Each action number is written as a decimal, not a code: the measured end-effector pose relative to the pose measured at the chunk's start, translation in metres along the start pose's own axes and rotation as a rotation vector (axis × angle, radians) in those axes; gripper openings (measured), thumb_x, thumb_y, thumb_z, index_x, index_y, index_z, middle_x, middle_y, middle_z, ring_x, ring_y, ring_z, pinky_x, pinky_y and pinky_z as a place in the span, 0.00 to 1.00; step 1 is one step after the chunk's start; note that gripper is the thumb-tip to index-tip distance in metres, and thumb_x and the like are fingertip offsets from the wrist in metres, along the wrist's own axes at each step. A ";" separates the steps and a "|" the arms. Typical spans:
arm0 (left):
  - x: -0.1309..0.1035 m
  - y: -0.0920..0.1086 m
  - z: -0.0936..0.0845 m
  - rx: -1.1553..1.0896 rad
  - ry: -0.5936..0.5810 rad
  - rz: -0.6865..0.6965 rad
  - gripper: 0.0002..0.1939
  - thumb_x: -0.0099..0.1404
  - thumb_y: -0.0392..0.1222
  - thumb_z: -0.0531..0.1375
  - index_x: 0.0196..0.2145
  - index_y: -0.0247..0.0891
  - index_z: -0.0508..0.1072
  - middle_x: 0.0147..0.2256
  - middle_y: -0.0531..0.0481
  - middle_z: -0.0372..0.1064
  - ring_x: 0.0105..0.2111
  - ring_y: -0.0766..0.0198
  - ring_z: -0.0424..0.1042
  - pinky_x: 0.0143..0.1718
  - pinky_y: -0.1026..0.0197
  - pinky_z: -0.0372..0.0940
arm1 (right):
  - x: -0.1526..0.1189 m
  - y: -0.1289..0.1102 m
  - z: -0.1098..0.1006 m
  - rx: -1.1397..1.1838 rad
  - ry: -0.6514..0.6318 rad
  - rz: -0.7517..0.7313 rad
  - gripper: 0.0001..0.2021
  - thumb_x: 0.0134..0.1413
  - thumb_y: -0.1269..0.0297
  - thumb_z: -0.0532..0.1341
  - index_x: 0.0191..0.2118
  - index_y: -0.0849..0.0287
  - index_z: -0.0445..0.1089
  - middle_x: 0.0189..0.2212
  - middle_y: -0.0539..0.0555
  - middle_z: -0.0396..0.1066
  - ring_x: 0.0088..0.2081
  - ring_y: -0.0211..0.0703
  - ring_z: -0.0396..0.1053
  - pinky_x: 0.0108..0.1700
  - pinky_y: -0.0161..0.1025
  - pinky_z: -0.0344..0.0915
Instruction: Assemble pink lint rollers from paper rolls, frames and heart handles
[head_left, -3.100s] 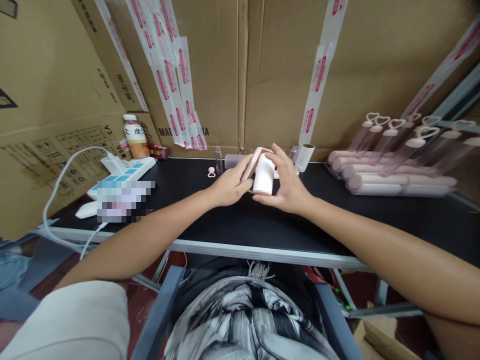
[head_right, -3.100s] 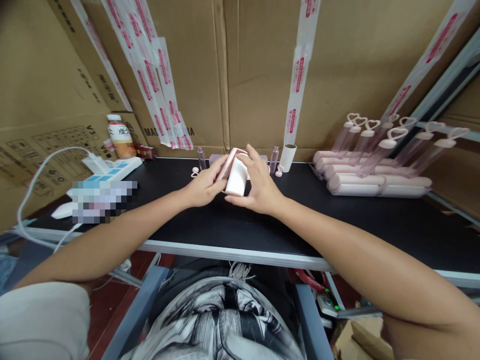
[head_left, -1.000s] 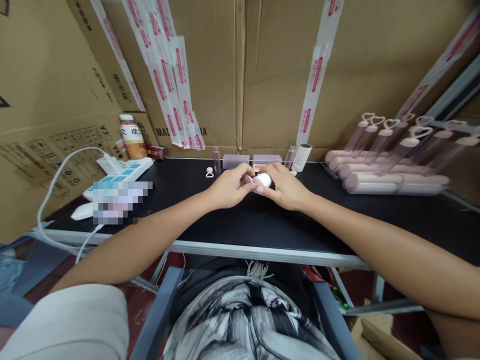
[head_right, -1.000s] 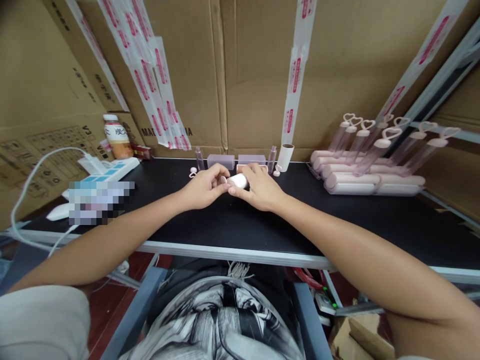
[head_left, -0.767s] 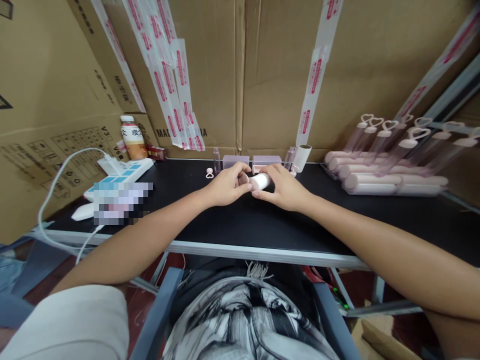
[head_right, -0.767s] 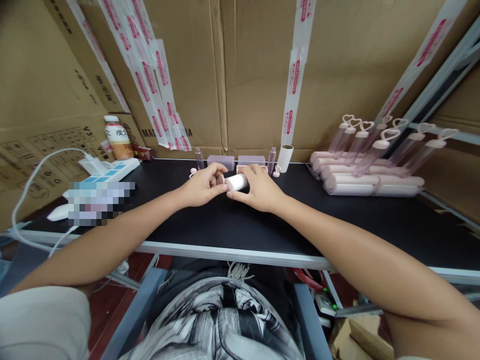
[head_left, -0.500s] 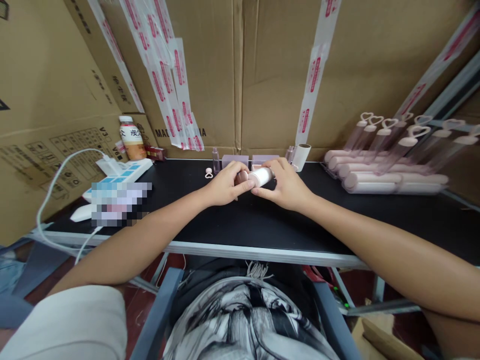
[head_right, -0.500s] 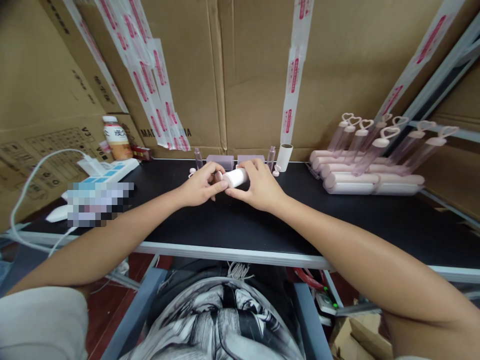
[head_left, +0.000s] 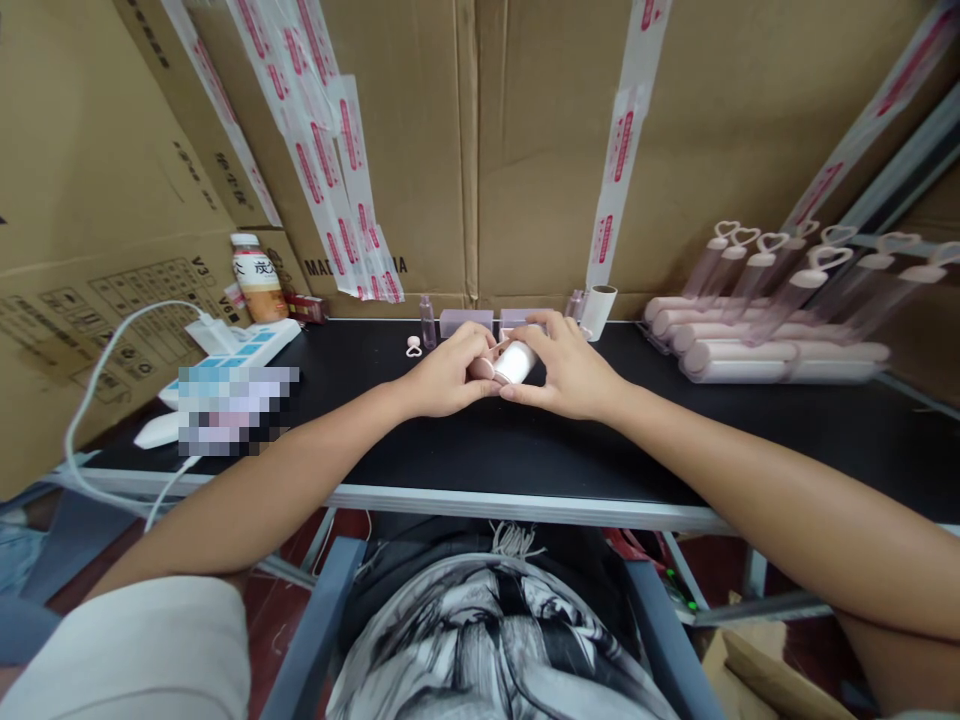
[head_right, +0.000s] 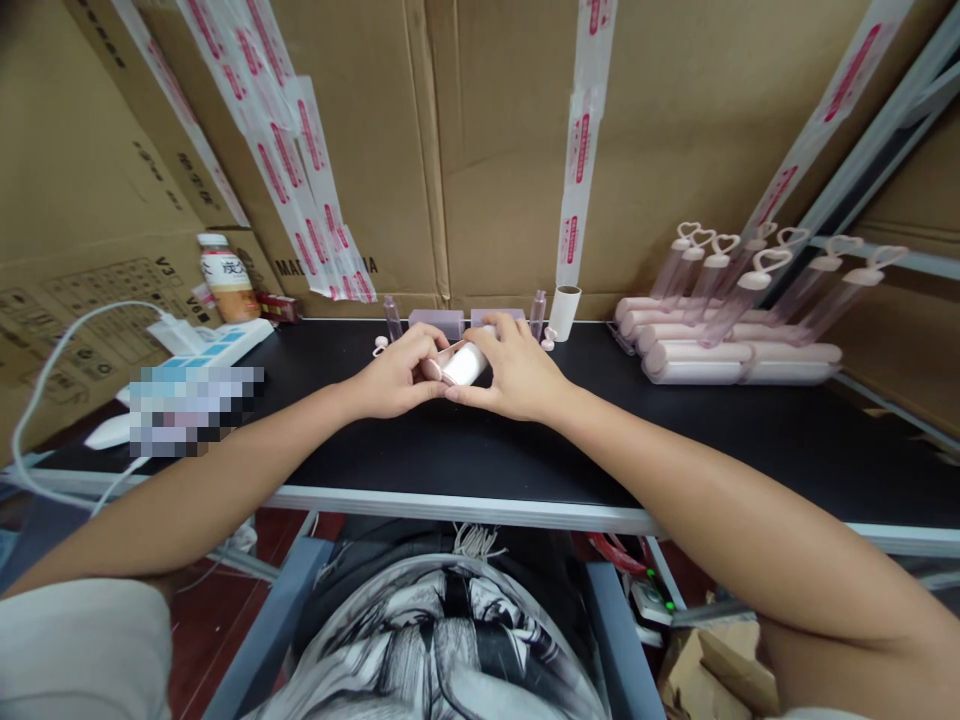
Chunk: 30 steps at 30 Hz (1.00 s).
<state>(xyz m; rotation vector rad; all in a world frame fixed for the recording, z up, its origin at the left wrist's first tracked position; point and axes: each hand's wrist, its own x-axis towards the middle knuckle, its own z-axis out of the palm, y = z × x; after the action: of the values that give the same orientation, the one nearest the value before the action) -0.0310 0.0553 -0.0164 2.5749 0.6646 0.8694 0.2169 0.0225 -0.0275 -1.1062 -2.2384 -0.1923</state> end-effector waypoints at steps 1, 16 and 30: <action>0.000 0.001 0.000 0.001 -0.014 0.013 0.17 0.66 0.52 0.67 0.37 0.38 0.66 0.51 0.43 0.65 0.38 0.64 0.70 0.40 0.56 0.70 | 0.000 0.001 -0.001 -0.006 -0.002 -0.019 0.43 0.53 0.25 0.62 0.61 0.56 0.71 0.65 0.70 0.61 0.64 0.75 0.60 0.63 0.73 0.62; -0.002 0.008 0.002 0.077 0.110 0.243 0.16 0.66 0.47 0.69 0.32 0.37 0.67 0.48 0.42 0.65 0.41 0.62 0.72 0.37 0.60 0.74 | 0.004 -0.001 -0.007 0.039 0.043 -0.164 0.36 0.57 0.32 0.64 0.57 0.59 0.71 0.60 0.70 0.68 0.59 0.69 0.68 0.59 0.65 0.65; -0.005 0.010 0.009 0.189 0.220 0.360 0.14 0.65 0.44 0.67 0.33 0.38 0.64 0.43 0.45 0.64 0.33 0.67 0.70 0.28 0.65 0.70 | 0.002 -0.012 -0.008 -0.037 0.095 -0.194 0.32 0.59 0.36 0.62 0.55 0.59 0.68 0.60 0.71 0.63 0.58 0.69 0.62 0.60 0.65 0.60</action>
<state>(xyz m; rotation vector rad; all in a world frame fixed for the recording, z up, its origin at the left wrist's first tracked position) -0.0257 0.0427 -0.0211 2.8471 0.3564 1.2728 0.2109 0.0135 -0.0186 -0.8784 -2.2634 -0.3604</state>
